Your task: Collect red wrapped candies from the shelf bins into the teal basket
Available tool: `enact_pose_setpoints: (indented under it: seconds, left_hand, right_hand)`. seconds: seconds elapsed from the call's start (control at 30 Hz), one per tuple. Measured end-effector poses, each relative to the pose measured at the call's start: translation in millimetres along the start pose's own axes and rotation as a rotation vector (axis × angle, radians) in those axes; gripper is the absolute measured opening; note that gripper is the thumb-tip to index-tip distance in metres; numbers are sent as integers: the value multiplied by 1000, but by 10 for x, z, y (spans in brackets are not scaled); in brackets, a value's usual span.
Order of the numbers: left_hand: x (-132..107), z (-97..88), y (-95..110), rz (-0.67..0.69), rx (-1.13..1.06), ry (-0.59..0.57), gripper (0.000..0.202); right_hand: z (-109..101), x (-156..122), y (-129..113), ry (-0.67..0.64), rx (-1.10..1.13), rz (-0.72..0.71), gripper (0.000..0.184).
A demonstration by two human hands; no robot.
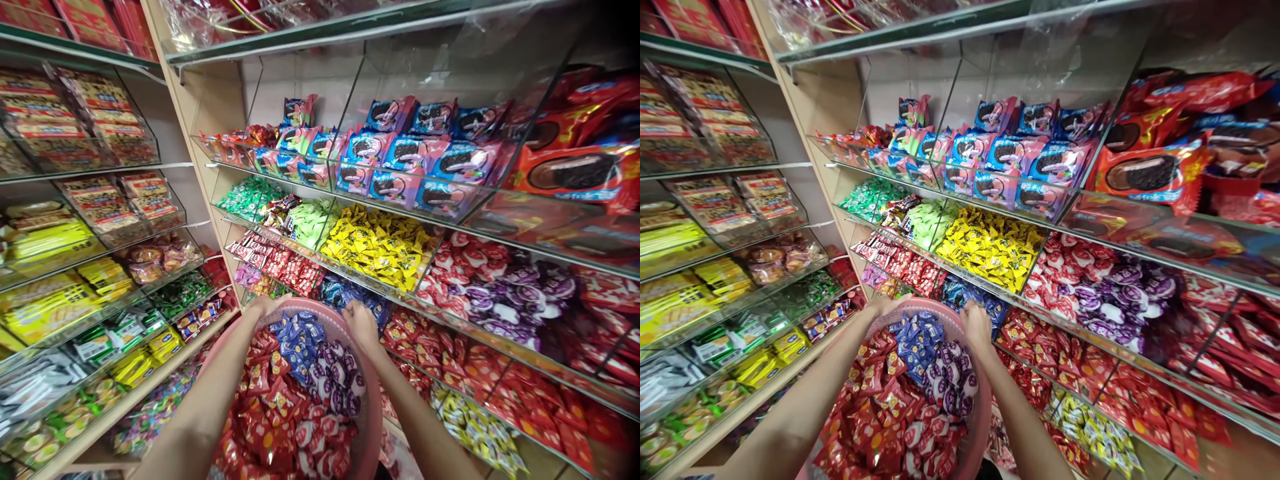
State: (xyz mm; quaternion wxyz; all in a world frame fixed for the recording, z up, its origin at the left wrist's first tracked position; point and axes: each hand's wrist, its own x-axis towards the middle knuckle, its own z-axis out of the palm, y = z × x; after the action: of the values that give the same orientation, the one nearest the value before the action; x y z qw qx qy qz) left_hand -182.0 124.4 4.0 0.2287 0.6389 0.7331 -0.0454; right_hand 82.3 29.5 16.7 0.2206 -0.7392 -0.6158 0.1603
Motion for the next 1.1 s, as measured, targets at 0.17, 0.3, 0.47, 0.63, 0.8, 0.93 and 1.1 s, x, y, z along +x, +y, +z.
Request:
enact_pose_setpoints:
  seconds: [0.17, 0.3, 0.47, 0.63, 0.8, 0.93, 1.1]
  left_hand:
    - [9, 13, -5, -12, -5, 14, 109]
    - [5, 15, -1, -23, -8, 14, 112]
    - [6, 10, 0, -14, -5, 11, 110]
    - [2, 6, -1, 0, 4, 10, 108]
    - [-17, -13, 9, 8, 1, -5, 108]
    - [-25, -17, 21, -5, -4, 1, 110]
    - [-34, -13, 25, -3, -5, -4, 112]
  right_hand:
    - [-97, 43, 162, -25, -289, 43, 29]
    - [-26, 57, 190, -53, -415, 38, 36]
    - [-40, 42, 188, -48, -494, 21, 39]
    - [-96, 24, 176, -44, -526, 8, 38]
    - [-216, -10, 113, -23, -542, -8, 36]
    - [-406, -117, -11, 16, -541, -32, 31]
    - [-572, -233, -101, 141, -389, -72, 30]
